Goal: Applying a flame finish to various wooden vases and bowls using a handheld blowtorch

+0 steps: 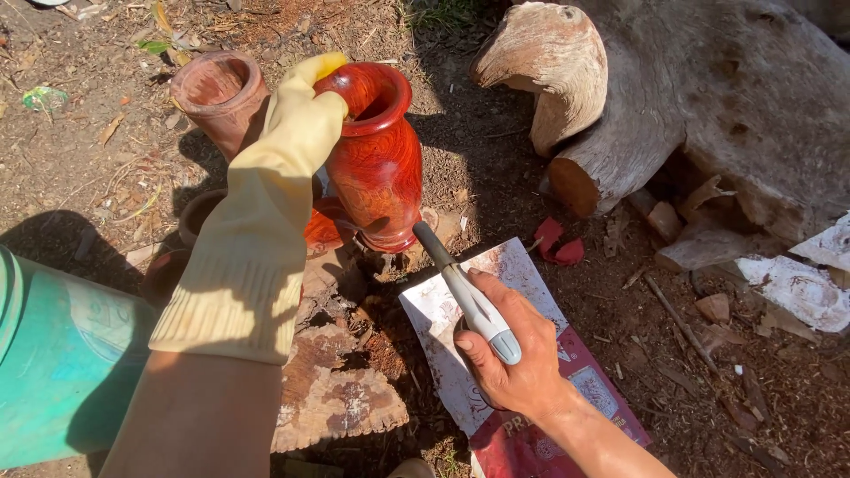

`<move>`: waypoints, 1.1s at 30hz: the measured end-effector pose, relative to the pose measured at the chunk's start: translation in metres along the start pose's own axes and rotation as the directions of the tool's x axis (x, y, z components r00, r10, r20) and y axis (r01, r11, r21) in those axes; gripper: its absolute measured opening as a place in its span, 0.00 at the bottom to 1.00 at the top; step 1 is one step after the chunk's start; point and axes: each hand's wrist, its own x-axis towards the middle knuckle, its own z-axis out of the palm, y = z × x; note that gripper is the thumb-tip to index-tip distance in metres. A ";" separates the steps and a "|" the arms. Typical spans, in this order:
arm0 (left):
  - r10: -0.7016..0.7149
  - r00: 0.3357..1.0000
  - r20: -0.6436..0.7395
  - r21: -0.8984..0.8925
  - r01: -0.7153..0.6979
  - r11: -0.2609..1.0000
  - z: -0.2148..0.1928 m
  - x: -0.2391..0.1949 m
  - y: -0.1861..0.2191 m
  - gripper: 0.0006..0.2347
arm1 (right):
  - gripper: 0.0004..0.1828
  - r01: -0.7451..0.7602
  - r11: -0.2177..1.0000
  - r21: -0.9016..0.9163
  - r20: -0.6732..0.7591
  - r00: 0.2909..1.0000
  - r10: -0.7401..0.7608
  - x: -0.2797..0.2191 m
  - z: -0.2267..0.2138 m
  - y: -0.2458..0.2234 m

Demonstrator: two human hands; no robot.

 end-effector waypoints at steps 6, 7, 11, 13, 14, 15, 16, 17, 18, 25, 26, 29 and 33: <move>-0.178 0.981 -0.077 0.010 0.179 0.984 0.002 -0.061 0.043 0.29 | 0.36 0.016 1.000 0.020 -0.022 1.000 -0.016 -0.004 -0.010 -0.003; -0.175 0.981 -0.080 0.007 0.177 0.984 0.007 -0.052 0.033 0.29 | 0.36 0.022 1.000 0.018 -0.022 1.000 -0.021 -0.008 -0.014 -0.004; -0.053 0.998 -0.044 -0.196 0.043 0.980 0.023 -0.020 0.002 0.19 | 0.36 -0.099 0.995 -0.009 0.002 0.995 0.099 -0.023 -0.031 -0.005; 0.002 0.992 0.130 -0.333 0.041 0.942 0.027 -0.009 -0.007 0.15 | 0.36 -0.158 0.986 -0.044 0.032 0.987 0.160 -0.028 -0.037 -0.004; 0.129 0.917 0.377 -0.505 0.087 0.859 0.030 -0.003 -0.010 0.12 | 0.35 -0.205 0.976 -0.069 0.059 0.976 0.209 -0.030 -0.037 -0.003; 0.293 0.771 0.565 -0.636 0.182 0.750 0.033 0.003 -0.012 0.13 | 0.35 -0.250 0.964 -0.095 0.083 0.963 0.258 -0.033 -0.039 -0.002; 0.296 0.764 0.573 -0.633 0.183 0.752 0.033 0.008 -0.015 0.13 | 0.35 -0.256 0.962 -0.099 0.075 0.962 0.263 -0.033 -0.038 0.000; 0.473 0.554 0.685 -0.700 0.321 0.638 0.034 0.013 -0.019 0.18 | 0.36 -0.289 0.950 -0.117 0.110 0.947 0.302 -0.033 -0.037 0.002; 0.641 0.311 0.702 -0.698 0.480 0.531 0.035 0.018 -0.021 0.24 | 0.37 -0.322 0.937 -0.135 0.143 0.929 0.340 -0.033 -0.036 0.004; 0.337 0.918 0.209 -0.547 -0.176 0.819 0.047 0.046 -0.028 0.23 | 0.36 -0.178 0.979 -0.102 0.158 0.968 0.193 -0.031 -0.014 0.022; 0.301 0.944 0.134 0.073 -0.312 0.947 0.045 0.035 -0.017 0.24 | 0.38 -0.156 0.983 -0.099 0.145 0.975 0.169 -0.029 -0.009 0.025; 0.308 0.950 0.045 0.629 -0.266 0.730 0.036 0.009 0.000 0.28 | 0.38 -0.121 0.988 -0.097 0.130 0.983 0.133 -0.023 0.001 0.030; 0.240 0.971 0.025 0.561 -0.212 0.800 0.031 -0.012 0.012 0.30 | 0.34 -0.060 0.996 -0.059 0.067 0.996 0.064 -0.012 -0.001 0.024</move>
